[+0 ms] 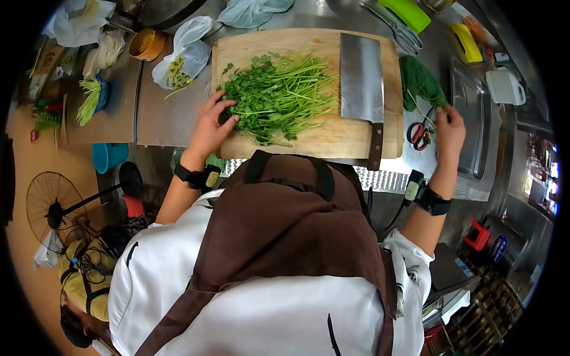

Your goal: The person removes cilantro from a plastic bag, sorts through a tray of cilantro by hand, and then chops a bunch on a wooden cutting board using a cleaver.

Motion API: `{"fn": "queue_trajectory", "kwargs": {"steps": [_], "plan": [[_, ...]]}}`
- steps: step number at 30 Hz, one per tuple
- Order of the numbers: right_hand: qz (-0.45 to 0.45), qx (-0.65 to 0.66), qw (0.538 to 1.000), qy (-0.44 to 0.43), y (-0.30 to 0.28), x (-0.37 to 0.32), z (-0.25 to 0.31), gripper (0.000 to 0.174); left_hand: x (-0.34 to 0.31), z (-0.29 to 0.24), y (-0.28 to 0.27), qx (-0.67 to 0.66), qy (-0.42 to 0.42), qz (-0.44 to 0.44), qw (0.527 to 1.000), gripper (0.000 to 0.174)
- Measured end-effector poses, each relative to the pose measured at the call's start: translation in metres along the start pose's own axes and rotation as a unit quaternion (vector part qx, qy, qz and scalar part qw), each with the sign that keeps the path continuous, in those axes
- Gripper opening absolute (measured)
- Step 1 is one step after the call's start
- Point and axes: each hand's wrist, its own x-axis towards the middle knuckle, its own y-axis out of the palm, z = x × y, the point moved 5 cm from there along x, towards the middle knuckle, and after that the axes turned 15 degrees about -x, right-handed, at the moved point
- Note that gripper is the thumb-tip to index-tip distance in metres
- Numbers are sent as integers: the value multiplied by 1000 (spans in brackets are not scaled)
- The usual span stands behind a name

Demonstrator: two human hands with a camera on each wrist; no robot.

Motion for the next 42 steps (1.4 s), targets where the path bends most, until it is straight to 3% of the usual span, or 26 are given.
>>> {"fn": "queue_trajectory", "kwargs": {"steps": [1,2,3,4,7,8,10,11,13,14,15,17,18,20,22,24,26,28,29,30,32,35,36,38,40,42], "plan": [[2,-1,1000,-3,13,-2,-2,32,-5,1,1,-24,-25,3,999,34],[-116,-84,979,-148,20,-9,10,33,-10,-1,1,-25,-29,0,999,34],[-228,-162,916,-287,23,-21,26,35,-15,-3,2,-25,-38,-3,999,36],[-54,-53,984,-162,31,-35,53,31,-20,-5,3,-24,-48,-6,999,38],[73,96,946,-302,73,-72,131,23,-29,-14,4,8,-39,-34,999,46],[71,103,913,-389,80,-85,160,23,-30,-19,2,25,-26,-57,998,48],[54,87,864,-492,95,-105,210,23,-30,-26,-4,14,-31,-67,997,52],[37,90,838,-536,102,-110,229,22,-27,-39,-9,52,5,-68,996,52],[-1,80,819,-568,123,-109,250,21,-26,-52,-10,88,39,-68,993,53],[-40,70,799,-596,132,-109,256,20,-26,-56,-4,94,73,-11,993,48],[-38,69,798,-598,140,-102,257,20,-27,-58,3,100,106,46,988,42],[85,-31,798,-595,166,-90,257,20,-31,-45,12,88,107,44,989,35],[85,-31,797,-598,161,-90,260,20,-31,-41,14,78,109,44,990,28],[180,-53,863,-468,157,-79,257,18,-31,-37,16,60,136,4,989,17],[184,-93,873,-441,156,-77,252,21,-32,-28,20,25,82,0,996,20],[184,-130,882,-415,155,-74,247,23,-33,-33,17,21,83,-21,996,24],[-5,-16,836,-548,136,-89,251,31,-31,-43,11,19,81,-41,996,29],[-18,-3,815,-579,144,-99,259,35,-28,-67,9,80,147,-18,986,43],[-36,8,793,-608,147,-105,263,39,-30,-63,17,67,130,17,989,50],[-35,9,793,-608,153,-106,262,39,-33,-59,19,68,129,18,989,50],[93,-52,812,-574,177,-100,261,35,-40,-47,31,66,111,104,986,48],[154,-92,829,-530,182,-85,266,29,-49,-48,30,50,116,103,987,40],[156,-93,827,-532,181,-81,266,29,-54,-50,30,57,126,98,986,37],[40,19,867,-496,163,-62,261,24,-65,-52,30,65,115,115,985,34],[40,-12,864,-502,170,-53,260,27,-68,-50,32,75,110,133,982,32],[89,-95,885,-447,180,-47,258,31,-69,-46,32,68,124,126,982,28]]}}
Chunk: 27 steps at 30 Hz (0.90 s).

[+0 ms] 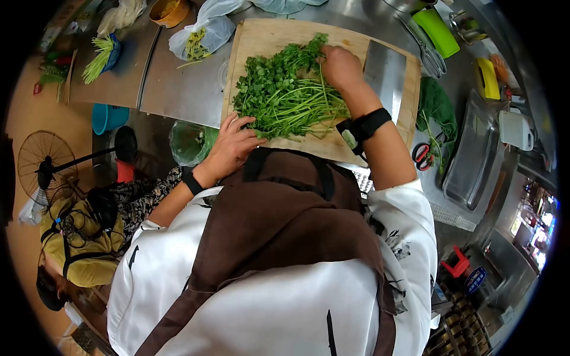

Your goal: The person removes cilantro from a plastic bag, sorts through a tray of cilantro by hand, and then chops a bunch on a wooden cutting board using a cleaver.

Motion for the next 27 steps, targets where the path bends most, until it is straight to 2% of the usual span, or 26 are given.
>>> {"fn": "queue_trajectory", "kwargs": {"steps": [1,3,4,6,7,8,9,10,11,12,13,14,15,16,19,20,21,22,24,25,26,27], "plan": [[0,-1,1000,-3,0,1,1,31,1,1,0,1,-1,-3,1000,28],[93,-43,995,22,10,2,1,37,6,7,-18,-78,-4,-151,985,28],[95,-42,994,19,12,0,3,37,9,11,-19,-78,-8,-152,985,28],[-54,-22,997,-41,-3,-11,10,40,14,36,-31,-117,-129,-297,939,34],[-54,-22,997,-42,-6,-14,11,40,21,44,-36,-116,-219,-315,916,47],[-103,-4,992,-76,-17,-18,16,41,27,51,-38,-116,-220,-317,915,47],[-151,16,982,-111,-27,-25,21,43,33,65,-34,-168,-277,-289,901,48],[-150,16,982,-112,-32,-32,27,43,38,80,-30,-219,-331,-258,881,48],[-106,99,977,-156,-35,-40,39,40,41,92,-27,-138,-324,-235,906,41],[-61,181,961,-198,-36,-46,48,38,40,100,-25,-139,-324,-236,906,41],[-60,181,961,-198,-34,-51,49,38,35,110,-23,-200,-351,-271,874,35],[-12,131,972,-197,-21,-55,52,37,29,119,-19,-260,-375,-303,837,29],[36,81,977,-195,-10,-58,52,36,22,117,-19,-328,-346,-378,794,33],[35,84,977,-195,-5,-58,50,36,14,115,-16,-326,-347,-378,794,33],[-5,86,978,-191,3,-53,50,35,-20,108,-6,-416,-348,-421,727,15],[-5,60,985,-163,6,-54,50,42,-30,103,-6,-412,-352,-421,727,15],[-7,32,990,-135,7,-53,50,49,-38,99,-5,-399,-395,-414,717,18],[-8,33,990,-138,6,-51,52,49,-43,99,-5,-387,-435,-406,704,21],[20,47,996,-74,4,-47,49,74,-46,99,-5,-409,-415,-425,693,27],[20,47,995,-80,0,-44,50,74,-45,96,-8,-394,-413,-415,709,27],[42,49,995,-78,-2,-40,49,84,-44,94,-11,-378,-409,-406,725,27],[63,52,994,-76,-3,-36,48,95,-43,90,-8,-412,-405,-405,709,25]]}}
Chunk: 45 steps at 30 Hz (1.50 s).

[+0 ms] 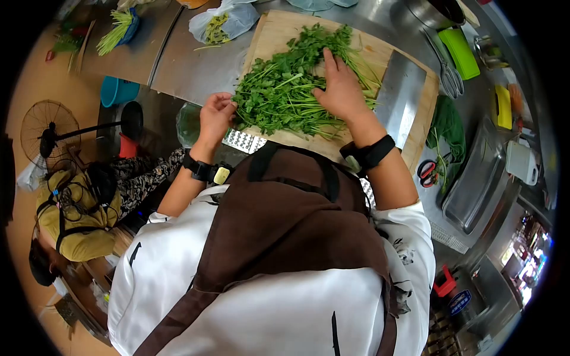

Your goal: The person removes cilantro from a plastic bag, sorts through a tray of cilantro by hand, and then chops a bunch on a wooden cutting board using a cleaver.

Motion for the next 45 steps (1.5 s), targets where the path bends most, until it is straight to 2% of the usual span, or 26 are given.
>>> {"fn": "queue_trajectory", "kwargs": {"steps": [5,7,10,12,13,15,16,18,19,21,25,27,28,30,31,33,34,35,37,38,39,40,41,43,45], "plan": [[31,95,995,9,1,5,-9,100,-4,14,-6,11,-20,1,1000,19],[33,117,992,15,2,7,-12,102,-7,10,-15,-55,-23,-37,998,19],[47,127,991,24,10,8,-18,101,-14,12,-19,-95,-61,-40,993,22],[-8,132,991,-28,3,7,-14,76,-17,13,-17,-109,-77,-36,990,25],[-9,131,991,-27,0,5,-12,76,-17,12,-13,-108,-67,-23,992,30],[-83,-82,990,-81,-15,-2,3,45,-19,8,-4,-109,-58,-9,992,35],[-83,-83,990,-80,-15,0,6,45,-21,2,2,-98,-71,1,993,41],[-180,-79,964,-177,-21,8,24,29,-19,4,7,-87,-82,10,993,47],[-181,-79,964,-177,-19,16,32,29,-17,9,10,-87,-71,36,993,51],[-209,12,941,-264,-19,30,59,27,-15,10,13,-84,-57,64,993,54],[-216,-47,923,-315,-3,47,88,23,-15,9,14,-76,-57,31,995,56],[-34,-181,937,-295,21,58,89,22,-10,12,13,-30,-45,67,996,55],[-33,-181,936,-299,19,60,89,22,-10,11,10,-32,-46,64,996,55],[-78,-106,967,-217,2,66,78,24,-12,11,10,-24,-59,69,996,52],[-74,-109,967,-218,4,68,73,24,-13,12,10,-28,-62,69,995,52],[-159,92,975,-125,-10,79,53,23,-12,13,8,-7,-66,54,996,47],[-73,162,983,-45,-10,84,44,28,-12,13,7,12,-58,50,997,42],[-73,160,983,-46,-12,85,41,28,-10,13,6,10,-57,50,997,42],[-33,278,959,-36,-14,86,34,37,-10,16,5,-25,-81,73,994,34],[-42,270,961,-48,-16,84,33,45,-8,19,4,-26,-81,73,994,34],[-42,269,961,-48,-21,81,31,45,-6,20,4,-1,-78,72,994,26],[-7,195,978,-73,-23,79,33,46,-4,21,4,23,-75,71,994,18],[28,119,988,-97,-25,77,35,48,-4,22,4,23,-75,72,994,18],[40,94,990,-92,-44,69,36,47,-8,16,1,-67,-129,8,989,8],[53,70,992,-87,-62,68,35,46,-8,14,-2,-93,-143,4,985,7]]}}
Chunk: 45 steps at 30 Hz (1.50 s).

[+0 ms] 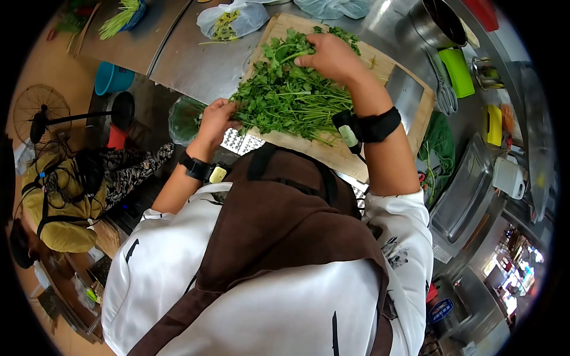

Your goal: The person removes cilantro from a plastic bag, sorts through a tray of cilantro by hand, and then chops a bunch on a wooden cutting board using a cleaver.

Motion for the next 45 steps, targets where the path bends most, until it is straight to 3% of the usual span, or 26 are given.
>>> {"fn": "queue_trajectory", "kwargs": {"steps": [2,3,4,6,7,9,13,15,16,18,19,21,24,26,27,28,30,32,33,35,39,41,43,45], "plan": [[24,131,991,-1,-10,-1,-1,46,-2,2,-4,-58,-21,-11,998,7],[-31,201,979,-14,-4,3,-11,44,-6,-2,-2,-62,-23,-3,998,7],[-31,201,979,-13,2,4,-14,44,-9,-3,-3,-61,-23,-4,998,7],[-159,119,979,32,-5,2,-21,40,-12,-4,-5,-48,-33,16,998,7],[-159,119,980,32,-5,1,-19,40,-12,-3,-6,-48,-34,15,998,7],[-317,-55,944,-70,-19,-11,3,34,-13,1,-11,-73,-41,6,996,13],[-341,-48,936,-77,-29,-15,14,29,-22,5,-16,-62,-58,-4,996,17],[-361,47,926,-102,-40,-18,19,21,-26,10,-15,-62,-79,16,995,19],[-359,47,926,-101,-42,-20,21,21,-28,12,-14,-62,-81,16,995,19],[-281,248,927,-9,-37,-19,11,26,-31,11,-11,-83,-77,8,994,13],[-272,351,896,-9,-38,-18,12,24,-31,12,-11,-83,-77,7,994,13],[-288,353,890,-4,-53,-22,17,24,-30,14,-13,-123,-71,8,990,24],[-304,390,869,-7,-60,-27,18,23,-27,18,-17,-110,-64,9,992,27],[-371,247,885,-136,-69,-36,24,24,-27,18,-16,-111,-55,-6,992,26],[-324,193,920,-110,-69,-39,25,18,-25,20,-18,-111,-52,-2,992,26],[-325,195,919,-112,-69,-46,24,18,-24,23,-18,-111,-51,2,992,25],[-277,59,932,-226,-52,-59,34,22,-24,25,-20,-119,-49,-4,992,24],[-162,-49,968,-185,3,-69,-2,22,-27,26,-18,-113,-58,2,992,26],[-161,-49,968,-188,15,-78,-7,22,-29,26,-18,-115,-57,0,992,26],[-178,-243,936,-183,31,-98,-6,23,-31,25,-17,-130,-48,-3,990,24],[-240,-79,947,-198,17,-97,46,17,-33,25,-15,-119,-33,-8,992,22],[-135,76,972,-176,39,-85,73,12,-32,25,-13,-124,-30,-10,992,21],[-54,95,978,-180,67,-62,94,15,-34,24,-11,-138,-31,-6,990,18],[-41,36,983,-176,89,-42,114,15,-32,25,-12,-145,-23,7,989,18]]}}
